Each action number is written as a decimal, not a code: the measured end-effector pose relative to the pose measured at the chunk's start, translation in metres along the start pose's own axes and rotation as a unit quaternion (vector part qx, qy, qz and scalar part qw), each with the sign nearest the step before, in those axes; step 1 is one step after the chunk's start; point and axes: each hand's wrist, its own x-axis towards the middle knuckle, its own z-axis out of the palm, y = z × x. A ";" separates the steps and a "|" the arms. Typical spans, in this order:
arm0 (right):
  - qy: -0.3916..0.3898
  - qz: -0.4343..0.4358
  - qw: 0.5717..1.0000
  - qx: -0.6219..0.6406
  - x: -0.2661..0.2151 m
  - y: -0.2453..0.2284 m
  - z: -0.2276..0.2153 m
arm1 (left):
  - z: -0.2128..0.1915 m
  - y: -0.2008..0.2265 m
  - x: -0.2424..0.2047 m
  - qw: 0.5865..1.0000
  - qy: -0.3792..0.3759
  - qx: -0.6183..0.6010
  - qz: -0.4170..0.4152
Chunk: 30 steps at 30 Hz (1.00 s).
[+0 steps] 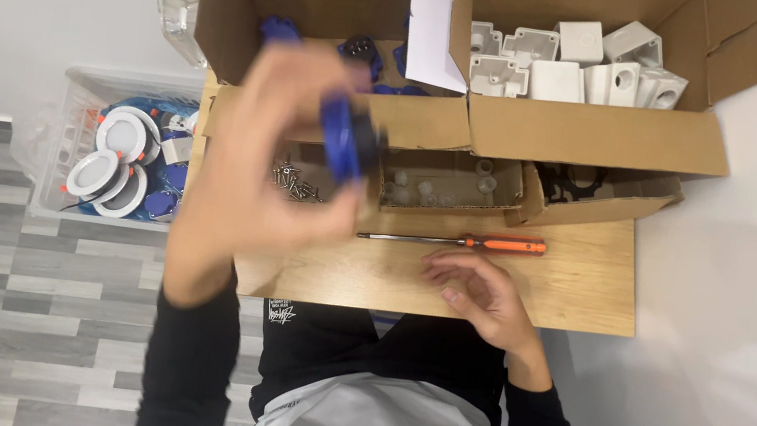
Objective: The person assembles small electrical components on a wooden table. They use a screwdriver to tighten screws into blue plastic parts, then attach white plastic housings and black connectors. The person handles screws, plastic parts, and a screwdriver throughout the task.
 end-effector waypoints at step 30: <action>0.050 0.506 0.694 -0.510 0.135 -0.088 -0.128 | 0.176 -0.025 -0.152 0.995 0.041 -0.086 -0.025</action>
